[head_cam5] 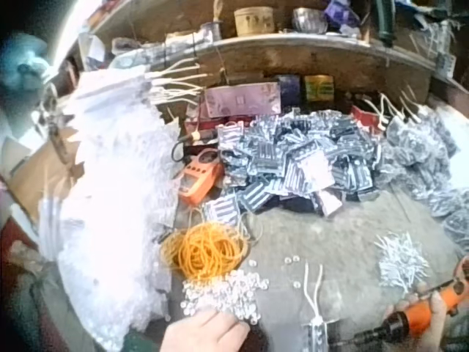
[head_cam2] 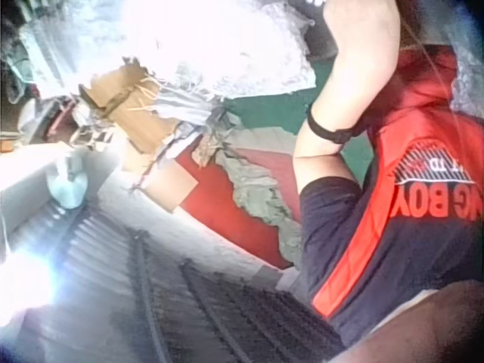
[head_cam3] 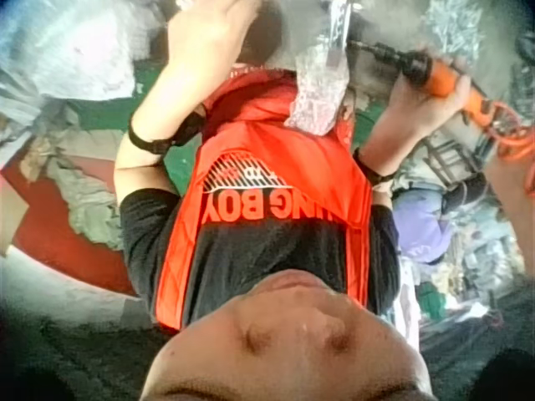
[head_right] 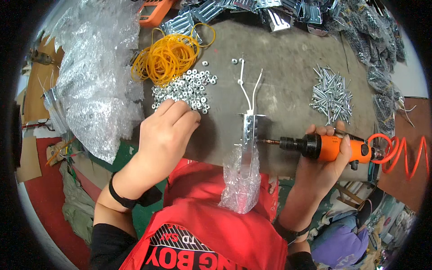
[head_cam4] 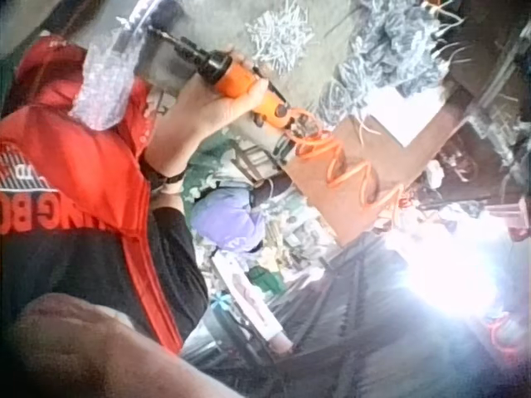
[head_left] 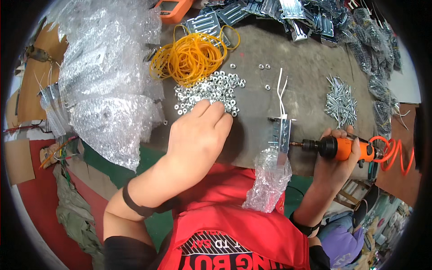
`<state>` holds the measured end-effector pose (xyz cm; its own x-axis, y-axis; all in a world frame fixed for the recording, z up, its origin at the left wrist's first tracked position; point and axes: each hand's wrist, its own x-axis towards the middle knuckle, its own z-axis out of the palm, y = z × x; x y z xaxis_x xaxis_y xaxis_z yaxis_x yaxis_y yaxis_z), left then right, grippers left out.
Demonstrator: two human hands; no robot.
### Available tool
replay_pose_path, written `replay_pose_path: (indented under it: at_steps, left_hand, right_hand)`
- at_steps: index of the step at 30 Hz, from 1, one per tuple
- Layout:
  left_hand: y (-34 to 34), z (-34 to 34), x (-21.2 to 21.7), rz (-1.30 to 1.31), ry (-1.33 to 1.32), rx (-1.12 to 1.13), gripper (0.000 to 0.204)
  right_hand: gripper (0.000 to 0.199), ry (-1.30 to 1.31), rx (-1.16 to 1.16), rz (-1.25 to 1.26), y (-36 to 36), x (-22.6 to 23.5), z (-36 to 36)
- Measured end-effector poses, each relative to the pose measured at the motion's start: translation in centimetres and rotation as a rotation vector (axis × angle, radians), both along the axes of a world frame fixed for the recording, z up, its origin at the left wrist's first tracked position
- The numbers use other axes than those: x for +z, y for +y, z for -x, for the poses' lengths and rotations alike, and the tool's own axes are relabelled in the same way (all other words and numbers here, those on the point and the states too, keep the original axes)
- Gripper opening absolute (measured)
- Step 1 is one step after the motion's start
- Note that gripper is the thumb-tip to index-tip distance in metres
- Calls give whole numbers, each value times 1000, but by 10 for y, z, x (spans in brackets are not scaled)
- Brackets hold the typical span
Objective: The person retrieves a metal component from a box, places it on the workbench, and inserts a screw by hand. They secure the screw using a power screwdriver, trim a wire with pliers, and then place the assembled unit onto a stack of similar items.
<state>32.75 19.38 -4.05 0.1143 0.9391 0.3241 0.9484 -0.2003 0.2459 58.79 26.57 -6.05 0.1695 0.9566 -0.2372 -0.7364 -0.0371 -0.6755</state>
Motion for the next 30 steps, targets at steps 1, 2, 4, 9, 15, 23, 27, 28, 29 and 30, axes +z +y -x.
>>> replay_pose_path:
  at_steps: [1,2,4,9,15,23,27,28,29,30]
  left_hand:
    - [1,0,2,33,-57,-33,12]
    - [0,1,3,64,-109,-63,15]
    - [-1,-14,-2,56,-362,-84,15]
    - [6,-44,-25,-11,-558,-59,18]
    - [7,-47,-28,-40,-478,-99,22]
    - [5,-44,-20,-17,-338,-198,26]
    - [8,-41,-13,86,-354,-175,18]
    - [9,-41,-11,116,-379,-141,19]
    - [12,-43,-5,162,-395,-123,20]
    - [14,-43,-5,173,-393,-149,20]
  right_hand:
    - [34,-8,6,1,-1,1,0]
    - [35,-9,7,-3,-1,1,1]
    - [35,-14,16,-5,-1,1,3]
    - [35,17,40,-6,2,-4,-5]
    - [33,34,-1,20,2,0,-3]
    - [37,-32,-26,62,-4,3,4]
    - [36,42,-17,70,-4,1,3]
    - [36,40,-37,72,-3,1,2]
    - [36,63,-15,70,-3,2,2]
    - [37,89,9,69,-3,1,3]
